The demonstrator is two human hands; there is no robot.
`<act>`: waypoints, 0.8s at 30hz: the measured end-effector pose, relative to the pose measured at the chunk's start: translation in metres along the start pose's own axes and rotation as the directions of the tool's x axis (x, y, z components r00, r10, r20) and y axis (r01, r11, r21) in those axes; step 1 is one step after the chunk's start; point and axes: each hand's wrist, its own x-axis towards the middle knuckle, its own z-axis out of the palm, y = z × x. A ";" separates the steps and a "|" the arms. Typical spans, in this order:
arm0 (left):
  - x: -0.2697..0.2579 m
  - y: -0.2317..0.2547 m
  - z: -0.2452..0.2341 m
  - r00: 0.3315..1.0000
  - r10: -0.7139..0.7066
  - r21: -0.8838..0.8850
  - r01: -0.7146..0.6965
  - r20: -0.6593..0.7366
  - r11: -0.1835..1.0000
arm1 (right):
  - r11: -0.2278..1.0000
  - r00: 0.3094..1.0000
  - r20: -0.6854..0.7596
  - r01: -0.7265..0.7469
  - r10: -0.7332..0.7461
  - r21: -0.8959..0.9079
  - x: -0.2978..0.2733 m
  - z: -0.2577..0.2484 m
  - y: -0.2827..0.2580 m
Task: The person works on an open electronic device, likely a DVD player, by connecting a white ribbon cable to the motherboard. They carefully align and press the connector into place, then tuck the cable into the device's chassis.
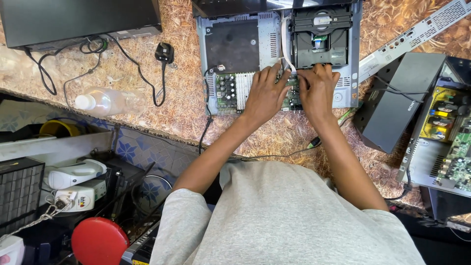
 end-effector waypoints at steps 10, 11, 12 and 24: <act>0.006 0.001 -0.001 0.990 0.040 0.098 -0.054 0.132 0.994 | 0.989 0.998 -0.029 0.045 -0.049 -0.140 -0.005 0.005 0.001; 0.007 0.002 0.001 0.987 0.084 0.184 -0.110 0.140 0.977 | 0.988 0.998 -0.024 0.055 -0.059 -0.142 -0.005 0.006 0.000; 0.008 0.003 0.002 0.980 0.128 0.268 -0.165 0.151 0.949 | 0.987 0.997 -0.019 0.066 -0.069 -0.145 -0.005 0.006 0.000; 0.026 -0.009 -0.009 0.933 0.242 0.266 -0.312 0.266 0.912 | 0.991 0.996 0.030 0.091 -0.089 -0.095 -0.001 0.009 0.010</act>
